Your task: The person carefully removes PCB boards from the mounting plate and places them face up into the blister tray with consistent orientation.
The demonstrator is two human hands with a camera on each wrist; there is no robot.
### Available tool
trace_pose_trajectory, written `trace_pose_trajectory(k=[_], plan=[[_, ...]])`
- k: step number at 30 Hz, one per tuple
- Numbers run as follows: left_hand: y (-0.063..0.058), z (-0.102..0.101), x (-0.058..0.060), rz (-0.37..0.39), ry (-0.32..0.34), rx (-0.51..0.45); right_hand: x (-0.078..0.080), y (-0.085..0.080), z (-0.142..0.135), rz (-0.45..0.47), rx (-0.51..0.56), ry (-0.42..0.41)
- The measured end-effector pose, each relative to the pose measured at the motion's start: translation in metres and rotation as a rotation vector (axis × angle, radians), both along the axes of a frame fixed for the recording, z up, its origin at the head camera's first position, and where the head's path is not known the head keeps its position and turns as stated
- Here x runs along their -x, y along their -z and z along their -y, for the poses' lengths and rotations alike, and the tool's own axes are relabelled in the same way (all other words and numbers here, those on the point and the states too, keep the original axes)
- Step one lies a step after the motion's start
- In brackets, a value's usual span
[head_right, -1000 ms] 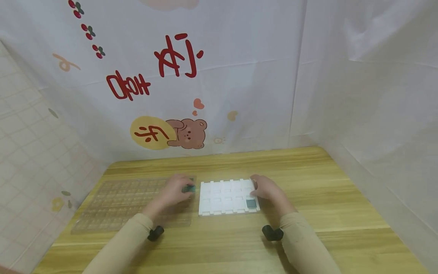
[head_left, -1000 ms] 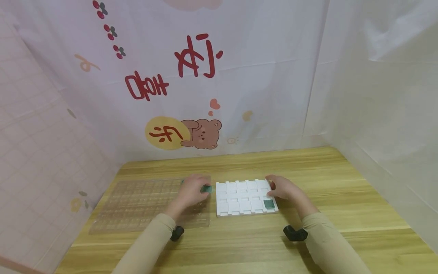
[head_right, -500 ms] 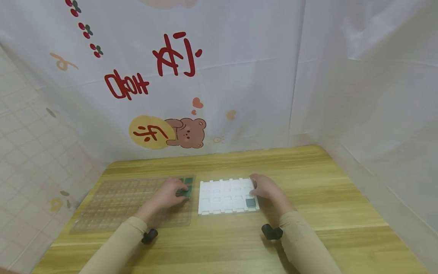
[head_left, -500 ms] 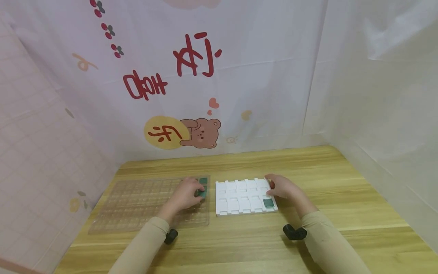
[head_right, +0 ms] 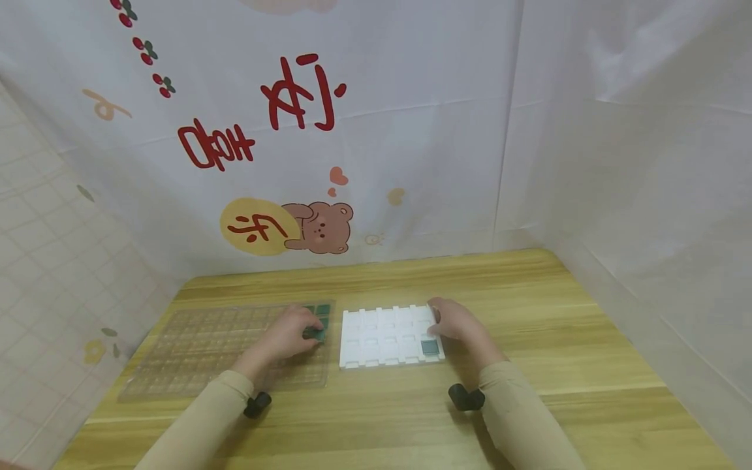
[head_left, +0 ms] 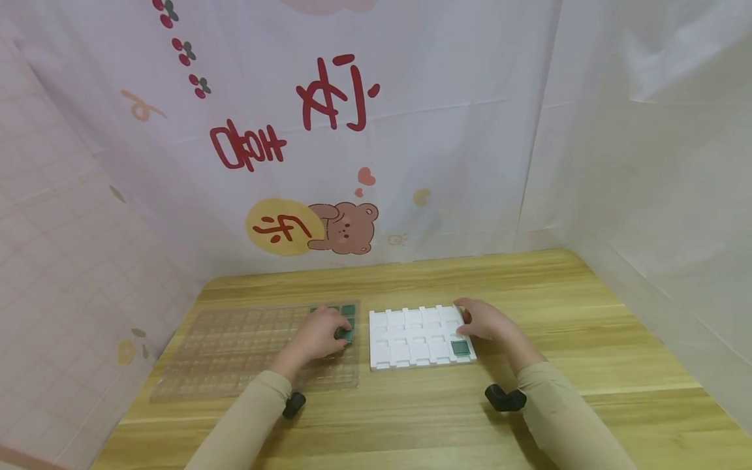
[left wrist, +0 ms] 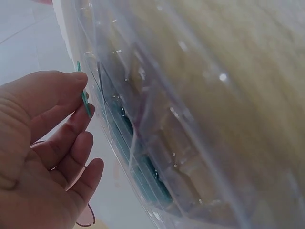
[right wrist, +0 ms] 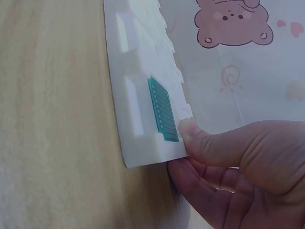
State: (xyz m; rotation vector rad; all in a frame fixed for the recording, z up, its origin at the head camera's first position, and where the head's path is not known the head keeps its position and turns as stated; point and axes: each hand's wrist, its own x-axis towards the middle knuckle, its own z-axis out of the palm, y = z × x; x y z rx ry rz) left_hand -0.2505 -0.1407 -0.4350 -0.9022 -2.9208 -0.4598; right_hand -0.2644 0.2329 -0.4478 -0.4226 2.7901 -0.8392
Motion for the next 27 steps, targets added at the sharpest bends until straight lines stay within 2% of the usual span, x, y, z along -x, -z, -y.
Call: trace_pose_trajectory(k=[14, 27], plan=[[0.0015, -0.0026, 0.0043, 0.026, -0.003, 0.033, 0.0013, 0.0017, -0.0012, -0.002, -0.002, 0.002], [-0.0008, -0.0035, 0.0031, 0.053, -0.029, 0.028, 0.0004, 0.0, -0.0005, -0.001, 0.001, 0.005]])
